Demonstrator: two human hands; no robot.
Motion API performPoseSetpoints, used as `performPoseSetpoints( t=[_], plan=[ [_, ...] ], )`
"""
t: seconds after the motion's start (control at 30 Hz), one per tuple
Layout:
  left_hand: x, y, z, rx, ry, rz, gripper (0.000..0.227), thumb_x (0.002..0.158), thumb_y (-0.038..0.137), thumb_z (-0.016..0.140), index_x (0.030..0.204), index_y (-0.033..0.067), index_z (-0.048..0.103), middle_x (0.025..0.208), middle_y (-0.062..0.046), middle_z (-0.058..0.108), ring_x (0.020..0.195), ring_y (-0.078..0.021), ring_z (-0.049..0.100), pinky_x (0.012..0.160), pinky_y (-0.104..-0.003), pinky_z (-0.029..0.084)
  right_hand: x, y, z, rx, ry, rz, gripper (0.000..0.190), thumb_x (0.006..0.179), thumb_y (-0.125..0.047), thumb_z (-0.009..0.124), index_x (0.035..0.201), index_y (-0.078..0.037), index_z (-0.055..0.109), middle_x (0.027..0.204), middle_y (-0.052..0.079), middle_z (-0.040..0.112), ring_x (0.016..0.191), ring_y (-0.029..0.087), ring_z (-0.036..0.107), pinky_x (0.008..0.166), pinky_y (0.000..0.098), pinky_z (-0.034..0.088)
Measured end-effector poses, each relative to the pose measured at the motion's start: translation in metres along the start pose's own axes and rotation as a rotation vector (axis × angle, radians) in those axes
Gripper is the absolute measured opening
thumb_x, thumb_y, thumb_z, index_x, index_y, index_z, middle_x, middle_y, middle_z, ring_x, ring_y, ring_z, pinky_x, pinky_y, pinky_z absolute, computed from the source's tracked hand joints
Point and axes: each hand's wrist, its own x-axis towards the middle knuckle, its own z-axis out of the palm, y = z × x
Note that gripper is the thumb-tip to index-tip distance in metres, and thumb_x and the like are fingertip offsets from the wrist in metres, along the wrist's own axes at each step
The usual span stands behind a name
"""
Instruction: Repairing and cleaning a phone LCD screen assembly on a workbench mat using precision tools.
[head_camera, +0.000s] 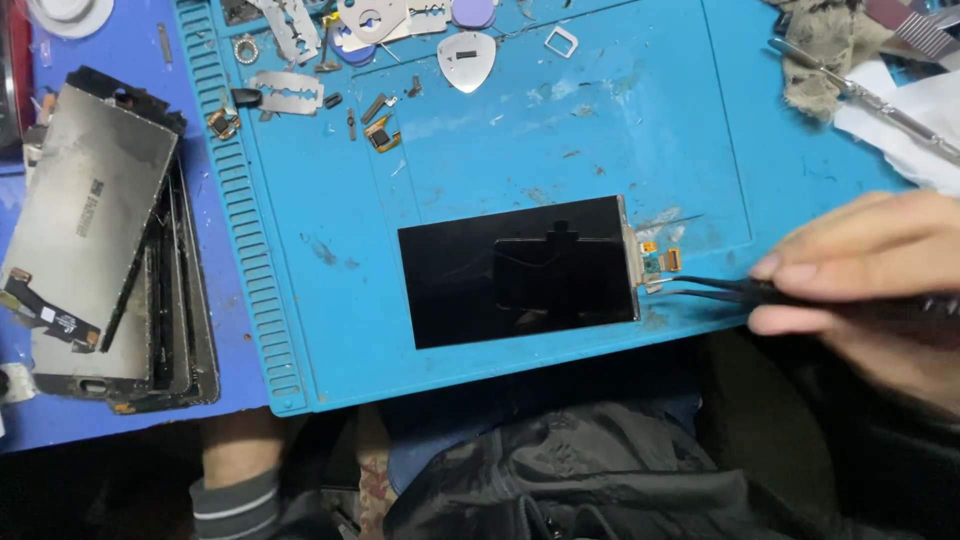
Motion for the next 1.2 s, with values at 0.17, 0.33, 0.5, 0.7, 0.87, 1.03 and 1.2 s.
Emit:
performPoseSetpoints(
  t=[0.17,0.33,0.5,0.7,0.87,1.03,1.2],
  plan=[
    [0.079,0.052,-0.135,-0.031,-0.061,-0.055,0.123,0.061,-0.02,0.053,0.16,0.0429,0.017,0.166,-0.021,-0.001,0.138,-0.0569,0.02,0.104,-0.062,0.034,-0.032,0.026,0.005,-0.01,0.015,-0.188,0.044,0.085,-0.016,0.08,0.121,-0.022,0.056,0.121,0.002,0.064,0.117,0.02,0.075,0.123,0.0433,0.07],
    [0.085,0.106,-0.199,-0.191,-0.093,0.377,0.098,0.074,-0.008,0.061,0.16,0.0256,0.029,0.161,-0.017,0.037,0.143,-0.0365,0.037,0.105,-0.074,0.023,-0.03,0.02,-0.001,-0.111,-0.021,-0.16,0.041,0.078,-0.01,0.085,0.111,-0.015,0.063,0.119,0.007,0.069,0.119,0.025,0.074,0.114,0.0391,0.068],
    [0.073,0.145,-0.254,-0.194,0.427,0.737,0.029,0.097,0.013,0.063,0.125,0.0076,0.067,0.11,-0.003,0.075,0.108,-0.0218,0.07,0.105,-0.045,0.049,-0.02,0.012,0.004,-0.136,-0.027,-0.184,0.04,0.075,-0.01,0.088,0.106,-0.013,0.063,0.114,0.007,0.071,0.113,0.024,0.075,0.11,0.0399,0.068],
    [0.109,0.157,-0.259,0.12,0.848,0.562,0.067,0.102,0.04,0.072,0.146,0.0031,0.038,0.145,-0.009,0.069,0.146,-0.0321,0.053,0.128,-0.072,0.02,-0.007,-0.014,0.013,-0.175,0.005,-0.232,0.035,0.079,-0.005,0.087,0.102,-0.009,0.06,0.112,0.011,0.071,0.109,0.026,0.077,0.101,0.0379,0.069],
    [0.138,0.165,-0.255,0.233,0.821,0.548,0.081,0.099,0.06,0.077,0.149,0.0091,0.037,0.161,-0.007,0.051,0.152,-0.0223,0.056,0.126,-0.081,-0.001,0.003,-0.026,0.014,-0.202,-0.004,-0.255,0.03,0.077,-0.008,0.086,0.096,-0.008,0.064,0.105,0.011,0.074,0.102,0.026,0.078,0.096,0.0389,0.069],
    [0.142,0.161,-0.252,0.222,0.823,0.568,0.086,0.097,0.059,0.083,0.148,0.01,0.036,0.158,-0.005,0.059,0.149,-0.0237,0.06,0.125,-0.087,0.006,0.001,-0.024,0.012,-0.215,-0.038,-0.23,0.029,0.08,-0.005,0.083,0.1,-0.009,0.063,0.106,0.011,0.074,0.104,0.024,0.078,0.103,0.0426,0.069],
    [0.144,0.159,-0.249,0.266,0.812,0.545,0.085,0.098,0.061,0.089,0.148,0.0148,0.038,0.159,0.0,0.056,0.147,-0.0207,0.066,0.124,-0.088,0.005,-0.005,-0.017,0.015,-0.183,-0.016,-0.152,0.03,0.08,-0.002,0.083,0.101,-0.008,0.062,0.107,0.01,0.073,0.102,0.024,0.078,0.105,0.0423,0.069]
  ],
)
